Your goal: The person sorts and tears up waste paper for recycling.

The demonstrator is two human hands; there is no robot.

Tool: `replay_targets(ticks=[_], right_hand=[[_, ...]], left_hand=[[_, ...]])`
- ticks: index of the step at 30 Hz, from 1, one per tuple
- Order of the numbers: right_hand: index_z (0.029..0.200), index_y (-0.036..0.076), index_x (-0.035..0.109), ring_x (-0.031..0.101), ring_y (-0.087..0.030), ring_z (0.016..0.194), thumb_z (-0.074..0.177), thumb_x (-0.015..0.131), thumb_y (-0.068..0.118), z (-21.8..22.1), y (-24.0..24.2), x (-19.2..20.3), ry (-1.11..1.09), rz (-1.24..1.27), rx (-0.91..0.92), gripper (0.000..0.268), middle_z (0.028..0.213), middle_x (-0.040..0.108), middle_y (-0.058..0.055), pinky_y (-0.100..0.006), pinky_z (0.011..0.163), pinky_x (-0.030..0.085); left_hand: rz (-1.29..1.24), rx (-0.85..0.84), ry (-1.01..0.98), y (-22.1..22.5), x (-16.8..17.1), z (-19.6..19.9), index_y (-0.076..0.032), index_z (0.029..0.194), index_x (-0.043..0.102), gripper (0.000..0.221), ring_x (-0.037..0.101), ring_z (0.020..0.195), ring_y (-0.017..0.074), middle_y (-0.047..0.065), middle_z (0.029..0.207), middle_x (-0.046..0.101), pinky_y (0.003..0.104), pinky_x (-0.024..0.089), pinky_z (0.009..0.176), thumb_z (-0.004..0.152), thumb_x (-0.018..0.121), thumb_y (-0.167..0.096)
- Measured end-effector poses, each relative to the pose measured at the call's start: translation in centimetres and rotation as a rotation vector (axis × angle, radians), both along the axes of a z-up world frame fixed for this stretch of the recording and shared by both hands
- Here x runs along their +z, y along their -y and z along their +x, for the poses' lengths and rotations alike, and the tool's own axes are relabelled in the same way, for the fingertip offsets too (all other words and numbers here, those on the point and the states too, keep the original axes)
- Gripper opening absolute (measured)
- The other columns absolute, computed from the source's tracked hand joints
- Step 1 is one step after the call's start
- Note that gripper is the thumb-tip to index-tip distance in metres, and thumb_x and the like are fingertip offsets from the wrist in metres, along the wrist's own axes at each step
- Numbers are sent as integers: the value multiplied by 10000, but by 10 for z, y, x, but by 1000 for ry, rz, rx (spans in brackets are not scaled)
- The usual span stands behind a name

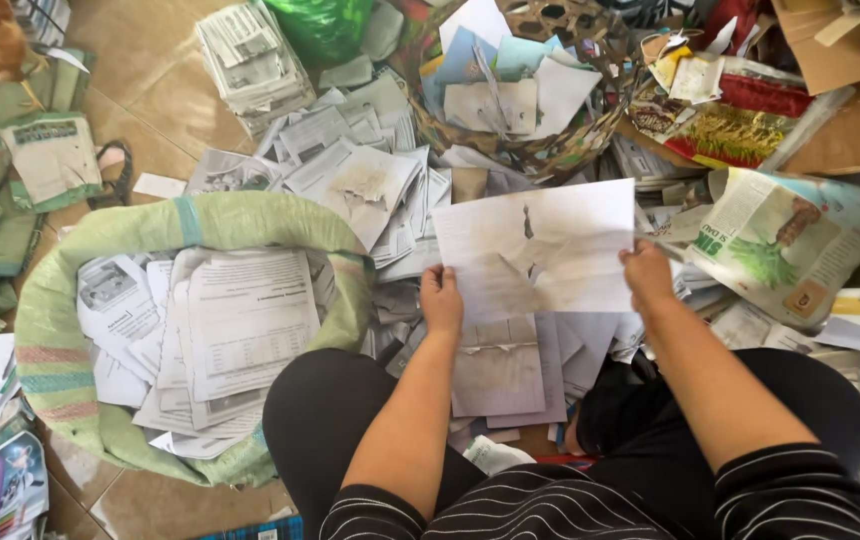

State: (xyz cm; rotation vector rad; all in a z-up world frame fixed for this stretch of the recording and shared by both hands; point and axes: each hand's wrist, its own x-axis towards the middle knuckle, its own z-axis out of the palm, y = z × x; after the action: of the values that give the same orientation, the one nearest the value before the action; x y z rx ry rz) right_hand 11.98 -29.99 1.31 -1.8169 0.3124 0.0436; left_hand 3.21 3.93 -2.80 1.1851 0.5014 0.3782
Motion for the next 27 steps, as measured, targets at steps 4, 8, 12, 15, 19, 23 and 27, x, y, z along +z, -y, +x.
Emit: replay_targets(ticks=[4,8,12,15,19,23,27], right_hand=[[1209,-19,669,631,-169,941,970,616,53,6,17,33,-10,69,26,255,1084,717,-98,-310,870,488],[1248,-4,647,654,-163,982,958,599,34,1,29,42,-53,126,158,297,1140,716,-95,-290,890,501],[1274,-16,645,651,-191,957,961,618,29,2,15,49,-98,63,216,317,1122,710,-144,-315,860,504],[1284,-30,644,647,-198,946,977,612,26,6,4,44,-78,133,106,314,1120,698,-150,-321,855,513],[1294,-41,614,661,-203,966,987,584,8,8,-38,67,-21,248,138,313,1130,691,-149,-319,878,529],[1313,-41,579,677,-228,1001,985,530,-21,26,-99,88,12,346,240,332,1157,694,-163,-335,912,537],[1330,-44,582,663,-219,1073,949,473,-77,47,-170,117,128,417,368,397,1226,688,-142,-331,981,513]], left_hand=[[-26,49,15,0,7,0,-14,1067,627,144,582,855,112,42,963,676,276,490,796,1023,602,-148],[71,93,-72,2,-3,-3,-1,1066,643,163,620,865,129,70,974,703,287,512,801,1002,616,-149],[311,163,-268,-3,-44,-1,16,1070,644,205,676,891,186,121,996,722,319,535,819,981,631,-168],[272,191,-365,6,-34,-8,15,1064,664,233,709,877,220,137,980,748,341,555,824,947,636,-184],[332,283,-339,17,-63,-13,17,1178,590,310,687,974,261,160,1079,705,371,532,889,930,641,-163],[300,236,-382,28,-72,-13,-3,1246,551,366,672,1032,293,178,1186,658,388,529,913,916,619,-145],[252,214,-322,32,-64,-12,-1,1256,548,361,671,1057,291,186,1213,654,378,527,929,922,600,-127]])
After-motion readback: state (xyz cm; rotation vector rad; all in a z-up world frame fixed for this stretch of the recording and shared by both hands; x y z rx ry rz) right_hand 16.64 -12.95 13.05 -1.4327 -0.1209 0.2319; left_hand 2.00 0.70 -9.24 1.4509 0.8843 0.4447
